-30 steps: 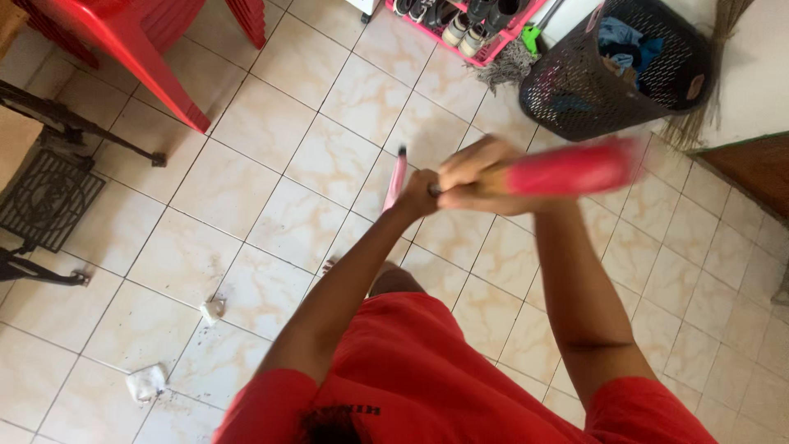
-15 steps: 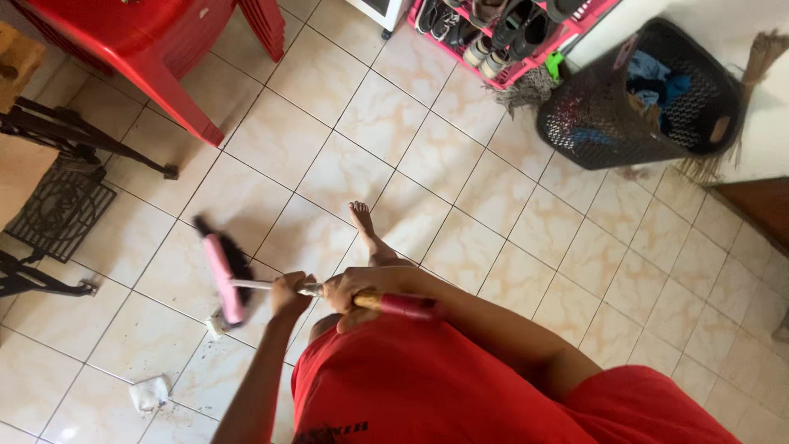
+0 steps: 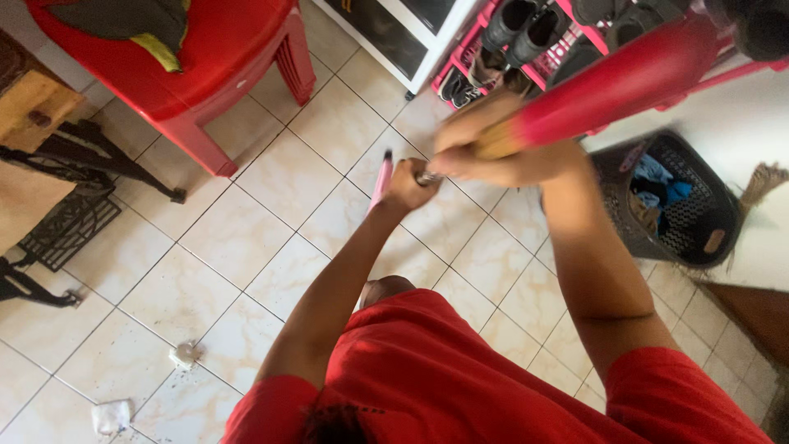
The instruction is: The person sweeps the tiled floor using a broom, gathering debris from under a table and around a shoe rack before moving toward a doorway.
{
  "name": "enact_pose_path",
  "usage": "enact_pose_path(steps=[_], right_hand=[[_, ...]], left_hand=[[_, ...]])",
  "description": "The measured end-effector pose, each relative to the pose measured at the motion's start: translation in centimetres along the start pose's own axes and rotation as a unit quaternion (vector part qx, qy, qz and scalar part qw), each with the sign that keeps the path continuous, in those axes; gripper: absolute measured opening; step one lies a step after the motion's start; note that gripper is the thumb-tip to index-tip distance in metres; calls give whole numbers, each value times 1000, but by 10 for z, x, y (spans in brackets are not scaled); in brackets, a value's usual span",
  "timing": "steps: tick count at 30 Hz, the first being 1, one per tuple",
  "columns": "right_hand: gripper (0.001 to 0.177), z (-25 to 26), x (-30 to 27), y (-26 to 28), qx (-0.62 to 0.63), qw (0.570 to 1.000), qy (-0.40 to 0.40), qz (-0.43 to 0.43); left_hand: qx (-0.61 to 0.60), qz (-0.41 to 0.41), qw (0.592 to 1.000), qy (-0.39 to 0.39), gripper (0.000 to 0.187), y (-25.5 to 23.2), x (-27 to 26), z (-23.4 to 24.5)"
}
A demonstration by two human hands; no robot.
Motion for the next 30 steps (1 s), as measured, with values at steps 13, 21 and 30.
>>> enact_pose_path(steps=[13, 21, 30], right_hand=[[12, -214, 63, -35, 537, 793, 48, -284], [34, -387, 112, 9, 585, 788, 184, -53], [37, -289, 195, 54, 472, 860, 97, 165]], left_hand=[[-4, 115, 950, -291, 47, 319, -161, 124], [18, 270, 920, -282, 23, 368, -354, 199], [42, 256, 928, -269, 18, 234, -299, 281]])
Point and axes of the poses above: each hand's wrist, its own x-axis towards the middle knuckle, its own z-axis out of the back of the hand, y = z × x, the point moved 6 cm from there along x, towards the middle knuckle, and after that the axes turned 14 degrees about z, right-handed, at the moved point
